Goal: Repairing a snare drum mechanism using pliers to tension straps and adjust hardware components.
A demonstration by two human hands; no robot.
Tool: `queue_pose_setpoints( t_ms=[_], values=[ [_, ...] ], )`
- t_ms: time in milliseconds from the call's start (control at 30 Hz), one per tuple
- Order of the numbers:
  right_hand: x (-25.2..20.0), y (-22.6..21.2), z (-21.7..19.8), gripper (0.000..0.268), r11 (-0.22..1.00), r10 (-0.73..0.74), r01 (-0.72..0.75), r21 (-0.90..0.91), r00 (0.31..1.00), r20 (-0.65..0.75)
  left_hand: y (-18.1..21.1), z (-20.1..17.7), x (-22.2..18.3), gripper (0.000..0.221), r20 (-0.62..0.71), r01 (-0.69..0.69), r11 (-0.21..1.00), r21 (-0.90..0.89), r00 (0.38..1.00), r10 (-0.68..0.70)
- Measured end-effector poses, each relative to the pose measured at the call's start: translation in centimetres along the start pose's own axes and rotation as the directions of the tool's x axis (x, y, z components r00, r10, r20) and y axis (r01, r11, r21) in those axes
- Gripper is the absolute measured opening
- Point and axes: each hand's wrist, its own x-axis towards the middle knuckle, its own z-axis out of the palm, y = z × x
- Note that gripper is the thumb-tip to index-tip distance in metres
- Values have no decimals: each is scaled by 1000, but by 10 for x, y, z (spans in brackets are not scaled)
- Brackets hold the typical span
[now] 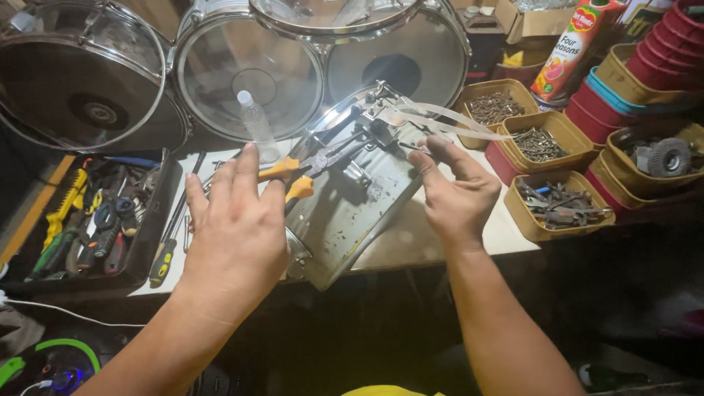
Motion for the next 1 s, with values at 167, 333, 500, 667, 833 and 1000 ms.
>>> queue_pose_setpoints(
  t_ms=[167,333,500,667,833,1000],
  values=[
    [0,20,12,27,995,-61,65,75,996,-59,-6,14,-6,43,-103,-3,1000,-25,995,1],
    [3,27,15,28,986,-166,165,-17,984,-60,-13,23,-7,44,-123,14,990,-143,992,-32],
    [-1,11,12,30,977,-164,165,-132,986,18,-25,46,-8,58,-199,44,969,-243,976,-94],
    [-1,13,7,31,897,-227,248,-366,969,102,-29,55,-14,57,-203,16,950,-311,976,-83],
    [2,6,8,24,876,-217,245,-415,969,114,-31,51,-15,56,-165,19,929,-370,983,-86],
    [3,2,7,18,763,-452,456,-458,883,125,-33,52,-16,55,-171,9,928,-374,982,-79]
  ],
)
